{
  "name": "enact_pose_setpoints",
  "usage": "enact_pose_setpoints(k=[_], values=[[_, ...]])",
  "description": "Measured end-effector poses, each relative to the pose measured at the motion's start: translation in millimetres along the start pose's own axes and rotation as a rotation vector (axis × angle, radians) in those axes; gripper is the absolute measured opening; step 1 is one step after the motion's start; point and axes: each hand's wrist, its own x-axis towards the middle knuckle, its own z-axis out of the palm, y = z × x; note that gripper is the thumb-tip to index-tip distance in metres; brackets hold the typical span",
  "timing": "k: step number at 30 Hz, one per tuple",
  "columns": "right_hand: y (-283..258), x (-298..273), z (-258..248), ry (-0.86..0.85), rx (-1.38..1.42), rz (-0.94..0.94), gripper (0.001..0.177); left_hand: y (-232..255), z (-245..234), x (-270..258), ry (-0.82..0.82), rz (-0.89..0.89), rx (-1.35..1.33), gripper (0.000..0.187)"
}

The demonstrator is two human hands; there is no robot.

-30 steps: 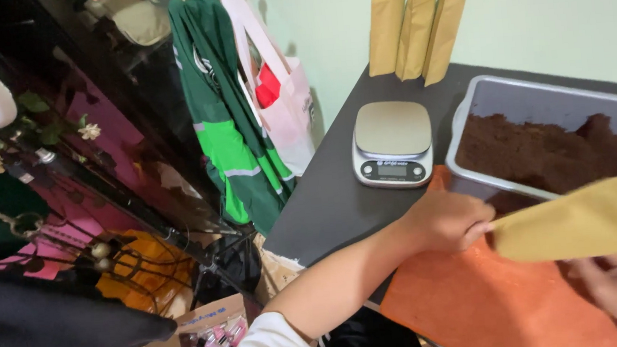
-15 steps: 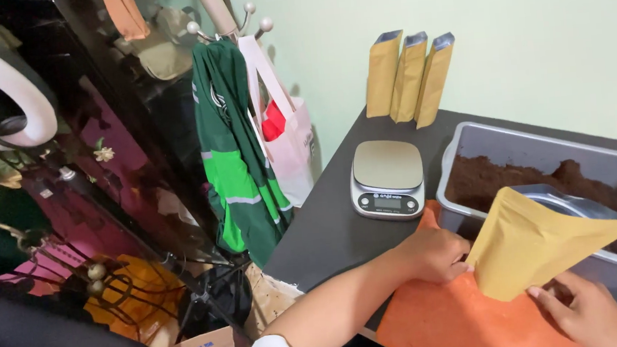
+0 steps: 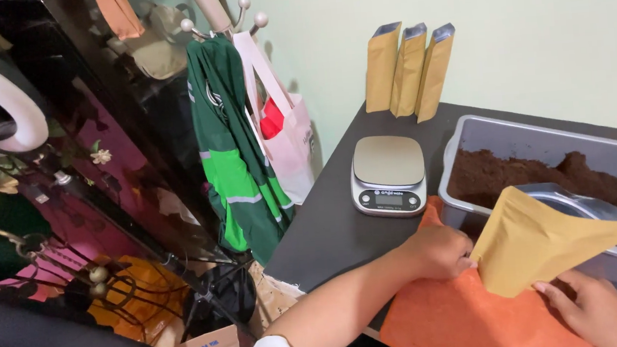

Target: Filling paper bags with ground coffee using a spoon and weighing them on a digital scale

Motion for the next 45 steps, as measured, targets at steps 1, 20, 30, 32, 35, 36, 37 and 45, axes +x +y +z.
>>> enact_pose_setpoints(k=[1,20,30,32,35,36,37,45], values=[[-1,-1,-1,0.001,0.003,-0.003,0.031,2,-3,1,0.000,-0.001,0.004,0.040],[19,11,10,0.146,0.009,-0.058,0.029,22,-13,-7,0.091,0.021,0.008,0.035],[-10,-6,-4,0.000,0.014,0.030,0.032,21,-15,-4,-0.198,-0.145,0.013,0.035],[-10,-4,-4,-0.014,0.030,0.034,0.033,15,-11,-3,-0.153,-0.098,0.014,0.037],[3,4,3,0.015,0.055,-0.036,0.033,24,-25,-7,-0.087,-0.023,0.050,0.036],[10,7,7,0.061,0.066,-0.109,0.032,31,-32,-10,-0.065,0.006,0.085,0.034],[13,7,7,0.061,0.065,-0.109,0.032,29,-32,-9,-0.065,0.006,0.085,0.034],[28,22,22,0.085,0.134,-0.192,0.027,26,-24,-5,-0.283,-0.123,0.076,0.044]])
